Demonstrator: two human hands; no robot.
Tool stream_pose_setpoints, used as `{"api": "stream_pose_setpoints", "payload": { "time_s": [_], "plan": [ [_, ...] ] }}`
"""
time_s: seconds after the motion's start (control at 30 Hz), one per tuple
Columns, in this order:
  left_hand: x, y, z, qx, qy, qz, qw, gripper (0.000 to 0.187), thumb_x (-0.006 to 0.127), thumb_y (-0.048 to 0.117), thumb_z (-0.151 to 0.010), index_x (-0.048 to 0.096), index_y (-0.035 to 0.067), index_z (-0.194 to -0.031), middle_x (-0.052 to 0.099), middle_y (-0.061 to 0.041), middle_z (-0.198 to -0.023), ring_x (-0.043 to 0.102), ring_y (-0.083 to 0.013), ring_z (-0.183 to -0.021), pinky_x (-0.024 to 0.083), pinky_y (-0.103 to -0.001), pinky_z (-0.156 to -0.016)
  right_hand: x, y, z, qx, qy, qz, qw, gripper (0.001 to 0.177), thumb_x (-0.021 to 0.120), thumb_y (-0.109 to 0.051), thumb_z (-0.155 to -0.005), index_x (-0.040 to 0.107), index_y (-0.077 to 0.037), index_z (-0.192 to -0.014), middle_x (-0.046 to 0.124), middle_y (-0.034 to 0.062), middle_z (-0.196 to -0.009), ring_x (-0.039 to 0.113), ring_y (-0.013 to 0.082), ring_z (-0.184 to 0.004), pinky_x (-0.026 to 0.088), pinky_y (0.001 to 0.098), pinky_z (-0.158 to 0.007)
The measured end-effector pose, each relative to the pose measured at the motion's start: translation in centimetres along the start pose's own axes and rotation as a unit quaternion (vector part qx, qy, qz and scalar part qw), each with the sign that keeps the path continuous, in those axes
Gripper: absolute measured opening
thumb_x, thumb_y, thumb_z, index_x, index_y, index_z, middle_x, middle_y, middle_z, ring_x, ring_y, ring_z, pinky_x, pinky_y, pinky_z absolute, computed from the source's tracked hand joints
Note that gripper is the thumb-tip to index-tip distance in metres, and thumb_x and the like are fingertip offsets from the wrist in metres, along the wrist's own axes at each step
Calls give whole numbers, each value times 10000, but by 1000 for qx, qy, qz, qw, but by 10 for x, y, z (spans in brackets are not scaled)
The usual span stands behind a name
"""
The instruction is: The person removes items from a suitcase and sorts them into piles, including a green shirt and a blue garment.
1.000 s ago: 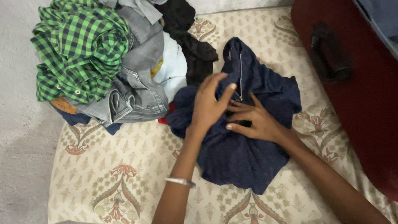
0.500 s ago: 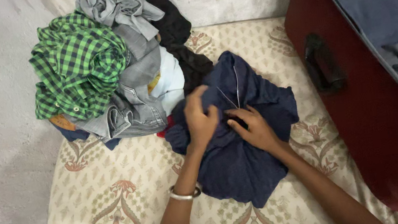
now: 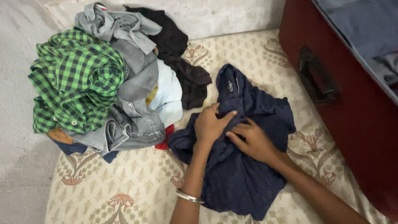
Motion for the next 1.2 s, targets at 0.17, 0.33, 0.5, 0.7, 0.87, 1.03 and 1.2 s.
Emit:
{"api": "stream_pose_setpoints", "payload": {
  "time_s": [0.17,0.33,0.5,0.7,0.87,1.03,1.2],
  "plan": [
    [-1,-5,10,52,90,35,994,384,786,304,-802,766,48,-1088,745,-158,-977,724,-326,-873,553,-403,-745,-40,-11,-5,73,132,80,985,104,692,-167,-980,732,-92,-1041,753,97,-1010,712,296,-927,525,422,-872],
    [-21,-4,11,24,212,157,964,284,730,235,-926,715,11,-1100,713,-112,-937,664,-215,-715,517,-317,-639,-51,-9,-16,19,179,199,963,514,739,-228,-892,617,50,-1306,674,234,-1142,647,411,-969,529,449,-845],
    [-22,-20,8,-48,189,259,946,263,684,269,-1003,705,7,-986,620,-11,-714,526,-66,-634,434,-256,-587,-43,13,-16,79,155,181,968,459,741,-279,-915,652,0,-1269,715,206,-1062,696,376,-936,560,439,-770],
    [-16,-18,8,-61,165,286,942,295,671,289,-1027,683,-1,-977,592,6,-709,503,-40,-652,426,-252,-593,-42,16,-15,109,133,148,974,276,723,-262,-934,700,-83,-1144,737,159,-982,712,356,-863,556,444,-705],
    [-23,7,17,-20,146,202,968,433,749,404,-917,703,17,-1105,731,-92,-814,684,-165,-704,539,-324,-652,-40,17,-10,105,116,158,975,206,721,-256,-961,722,-95,-1089,707,136,-916,696,346,-858,540,449,-704],
    [-21,37,22,107,7,8,994,526,807,446,-802,720,51,-1139,748,-187,-1042,728,-371,-928,569,-444,-794,-42,8,-11,32,184,235,954,193,707,-179,-916,703,-119,-1099,657,138,-1292,574,351,-1213,478,498,-955],
    [-16,37,23,99,-26,-10,995,489,806,376,-775,728,73,-1151,739,-169,-1106,709,-382,-948,552,-457,-818,-33,16,-10,56,127,298,944,650,708,-196,-825,556,-30,-1435,558,186,-1425,478,389,-1316,384,565,-980]
  ]
}}
Point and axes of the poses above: each hand's wrist, its own z-axis away from the middle knuckle, its own x-axis out of the palm, y = z × x, the point moved 5 cm from there along -z, towards the middle knuckle
